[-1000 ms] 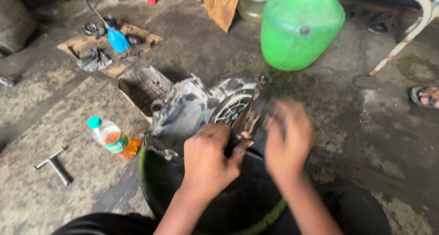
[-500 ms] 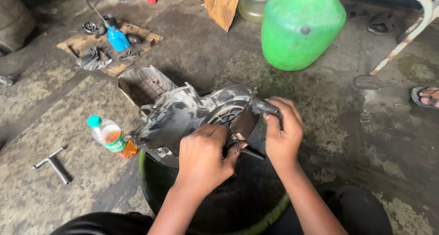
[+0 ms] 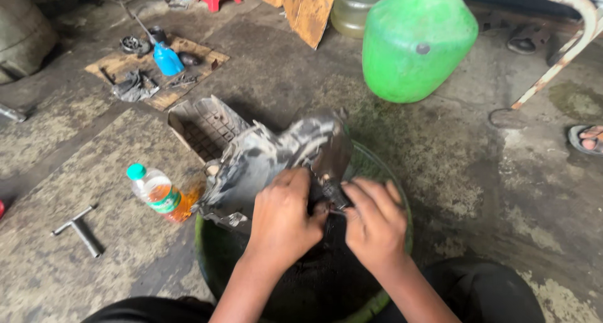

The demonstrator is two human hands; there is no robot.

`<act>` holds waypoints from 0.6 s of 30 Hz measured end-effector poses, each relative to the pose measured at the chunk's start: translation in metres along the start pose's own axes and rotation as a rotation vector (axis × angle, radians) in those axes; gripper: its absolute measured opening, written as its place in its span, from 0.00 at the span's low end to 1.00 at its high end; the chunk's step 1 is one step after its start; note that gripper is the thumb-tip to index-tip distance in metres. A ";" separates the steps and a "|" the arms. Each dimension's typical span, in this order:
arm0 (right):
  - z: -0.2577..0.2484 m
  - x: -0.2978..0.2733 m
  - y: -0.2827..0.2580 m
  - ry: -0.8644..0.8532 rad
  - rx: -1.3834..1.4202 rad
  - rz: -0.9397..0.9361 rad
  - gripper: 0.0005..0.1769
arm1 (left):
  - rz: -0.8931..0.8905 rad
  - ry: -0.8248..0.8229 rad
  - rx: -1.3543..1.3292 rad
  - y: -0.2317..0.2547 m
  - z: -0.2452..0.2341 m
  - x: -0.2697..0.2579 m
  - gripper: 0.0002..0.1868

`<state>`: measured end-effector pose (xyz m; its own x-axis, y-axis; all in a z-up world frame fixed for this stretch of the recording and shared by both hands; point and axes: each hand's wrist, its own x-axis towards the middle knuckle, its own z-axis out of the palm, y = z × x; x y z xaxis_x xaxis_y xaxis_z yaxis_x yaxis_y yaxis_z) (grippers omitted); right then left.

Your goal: The person scrubs a black mechanical housing with a wire brush over a green basin, then wipes it with a striped cloth. They subsequently pour a liquid from a plastic bottle onto the housing to rinse or treat it.

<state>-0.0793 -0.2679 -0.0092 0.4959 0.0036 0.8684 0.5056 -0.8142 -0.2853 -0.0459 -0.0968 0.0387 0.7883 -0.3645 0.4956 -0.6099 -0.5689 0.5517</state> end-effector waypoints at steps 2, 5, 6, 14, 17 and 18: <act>0.000 0.000 -0.007 -0.006 0.019 -0.022 0.13 | -0.024 -0.021 0.004 0.000 0.002 0.001 0.16; -0.001 0.007 -0.008 0.030 0.058 -0.026 0.11 | 0.101 0.077 -0.017 0.005 0.008 0.000 0.19; -0.002 0.005 -0.012 0.002 0.051 0.015 0.12 | 0.093 0.073 -0.011 0.003 0.008 -0.002 0.19; -0.009 0.011 -0.018 -0.106 0.077 0.325 0.13 | 0.047 0.003 0.055 -0.009 0.007 -0.003 0.19; 0.002 0.006 -0.021 -0.035 0.113 0.166 0.16 | 0.096 0.015 0.057 -0.008 0.016 -0.005 0.22; 0.001 0.005 -0.018 -0.055 0.071 0.219 0.16 | 0.089 0.028 0.049 -0.008 0.017 -0.005 0.21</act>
<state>-0.0852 -0.2522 -0.0007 0.6359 -0.1360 0.7597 0.4288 -0.7562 -0.4942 -0.0437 -0.1026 0.0203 0.7281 -0.3948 0.5604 -0.6724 -0.5706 0.4715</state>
